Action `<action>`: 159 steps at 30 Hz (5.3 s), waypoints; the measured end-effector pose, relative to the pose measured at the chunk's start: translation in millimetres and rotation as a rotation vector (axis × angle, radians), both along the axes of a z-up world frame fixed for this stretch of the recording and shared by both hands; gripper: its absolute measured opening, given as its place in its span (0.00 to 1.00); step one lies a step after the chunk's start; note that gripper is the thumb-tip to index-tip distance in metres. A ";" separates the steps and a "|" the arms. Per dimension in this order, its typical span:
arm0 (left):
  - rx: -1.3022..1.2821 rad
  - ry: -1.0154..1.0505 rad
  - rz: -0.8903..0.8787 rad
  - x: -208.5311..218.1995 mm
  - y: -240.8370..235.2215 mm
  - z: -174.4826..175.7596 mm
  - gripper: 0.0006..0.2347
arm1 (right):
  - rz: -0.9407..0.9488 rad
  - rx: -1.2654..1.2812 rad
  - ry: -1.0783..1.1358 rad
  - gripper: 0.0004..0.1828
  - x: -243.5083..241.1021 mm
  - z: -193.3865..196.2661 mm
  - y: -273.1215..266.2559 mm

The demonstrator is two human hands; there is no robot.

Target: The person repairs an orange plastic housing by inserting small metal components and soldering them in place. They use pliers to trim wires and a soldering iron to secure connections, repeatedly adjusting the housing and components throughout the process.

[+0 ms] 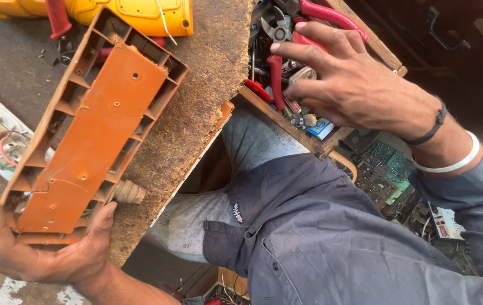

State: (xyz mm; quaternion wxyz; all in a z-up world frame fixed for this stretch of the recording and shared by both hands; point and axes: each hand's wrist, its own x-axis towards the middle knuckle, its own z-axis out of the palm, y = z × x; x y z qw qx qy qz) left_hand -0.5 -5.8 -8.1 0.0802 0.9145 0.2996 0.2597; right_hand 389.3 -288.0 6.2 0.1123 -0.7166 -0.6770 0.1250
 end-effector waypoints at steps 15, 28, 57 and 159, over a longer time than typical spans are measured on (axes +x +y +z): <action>-0.025 -0.014 0.082 12.4 -6.5 2.5 0.46 | 0.056 -0.106 -0.019 0.17 2.6 -8.9 3.8; -0.041 -0.024 0.094 10.7 -7.4 0.8 0.47 | 0.003 -0.038 -0.019 0.21 -0.1 -15.1 6.5; -0.155 -0.090 0.050 8.1 -10.2 -1.9 0.47 | 0.020 -0.003 -0.020 0.28 16.6 3.5 0.3; 0.067 0.063 -0.011 0.4 3.2 5.4 0.43 | -0.114 0.234 -0.325 0.28 -6.8 -17.4 26.2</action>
